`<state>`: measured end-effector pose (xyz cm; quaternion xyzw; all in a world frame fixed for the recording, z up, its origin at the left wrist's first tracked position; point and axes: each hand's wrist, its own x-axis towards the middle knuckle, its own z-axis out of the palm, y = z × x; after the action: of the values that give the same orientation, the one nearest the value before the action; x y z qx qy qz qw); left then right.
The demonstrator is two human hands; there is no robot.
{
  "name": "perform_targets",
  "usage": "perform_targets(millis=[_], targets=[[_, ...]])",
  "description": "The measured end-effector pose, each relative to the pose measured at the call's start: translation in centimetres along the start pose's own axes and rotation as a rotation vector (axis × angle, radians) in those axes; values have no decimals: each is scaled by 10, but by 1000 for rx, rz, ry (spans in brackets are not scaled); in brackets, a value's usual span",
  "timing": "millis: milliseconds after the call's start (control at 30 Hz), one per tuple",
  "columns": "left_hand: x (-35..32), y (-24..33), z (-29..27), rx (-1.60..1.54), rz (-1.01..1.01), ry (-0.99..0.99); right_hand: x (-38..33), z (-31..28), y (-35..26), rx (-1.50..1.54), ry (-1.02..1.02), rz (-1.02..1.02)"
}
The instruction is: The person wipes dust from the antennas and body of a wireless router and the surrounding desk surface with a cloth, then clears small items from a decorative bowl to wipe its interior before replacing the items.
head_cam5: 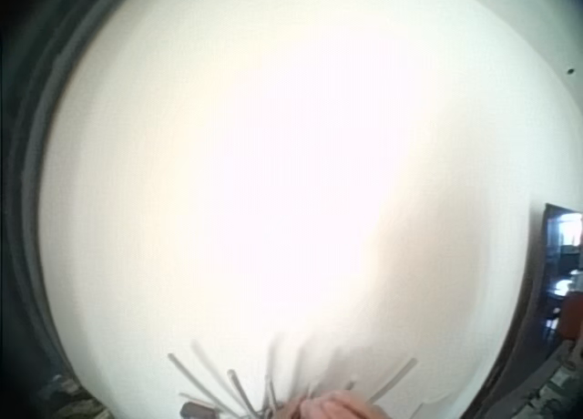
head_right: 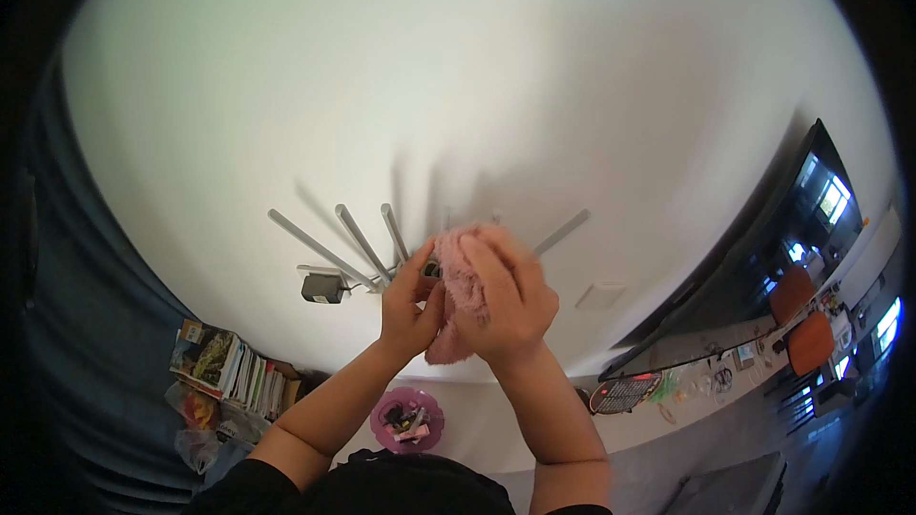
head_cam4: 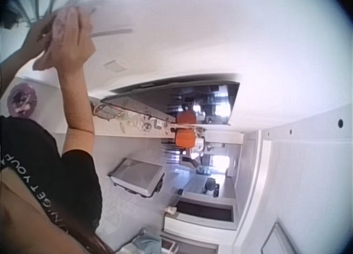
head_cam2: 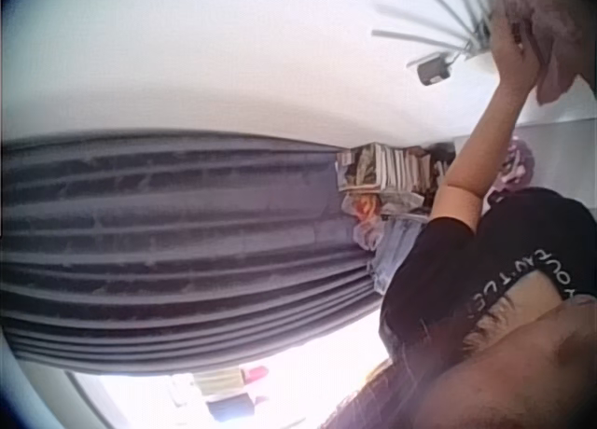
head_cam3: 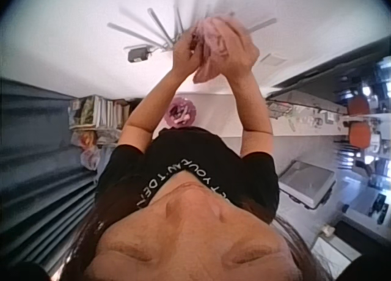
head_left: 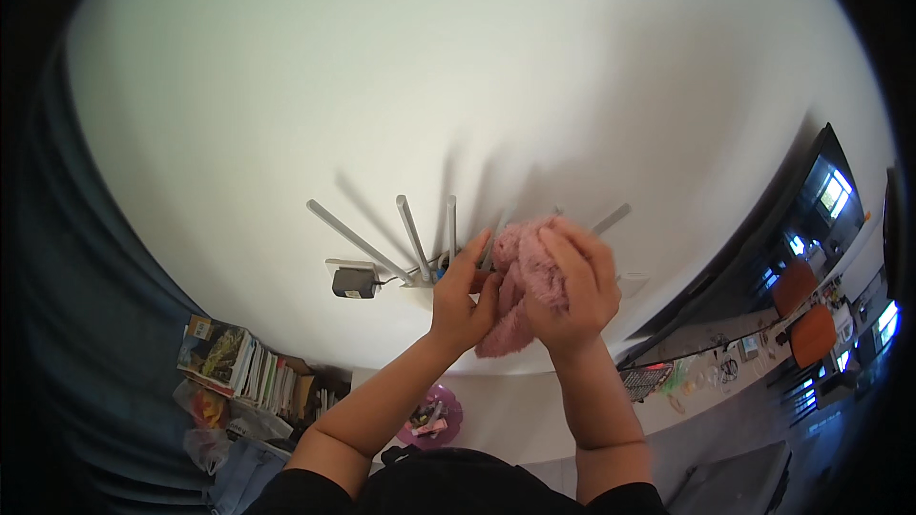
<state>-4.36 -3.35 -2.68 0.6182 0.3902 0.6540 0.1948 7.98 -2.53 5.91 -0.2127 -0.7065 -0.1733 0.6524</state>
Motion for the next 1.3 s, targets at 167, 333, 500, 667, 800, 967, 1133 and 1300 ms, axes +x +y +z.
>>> perform_targets(millis=[167, 333, 500, 667, 800, 967, 1133, 1300], targets=[[-25, -11, 2, 1, 104, 166, -38, 28, 5, -119, -48, 81], [-48, -35, -25, 19, -34, 231, -108, 32, -3, -170, -263, 325], [-54, -36, -35, -53, -142, 142, -101, 12, -19, 77, -386, 451], [-68, -22, -30, -219, -236, 32, -81, 12, -22, 534, -412, 630], [-90, -48, -64, -372, -710, -131, -129, 2, -7, 712, -451, 1137], [-86, -38, -83, -748, -843, 80, -163, -20, 9, 617, -629, 1233], [-76, -14, -69, -1176, -942, 125, -160, -21, 14, 813, -758, 1623], [-57, 22, -56, -992, -734, -17, -142, -2, 1, 477, -351, 1206]])
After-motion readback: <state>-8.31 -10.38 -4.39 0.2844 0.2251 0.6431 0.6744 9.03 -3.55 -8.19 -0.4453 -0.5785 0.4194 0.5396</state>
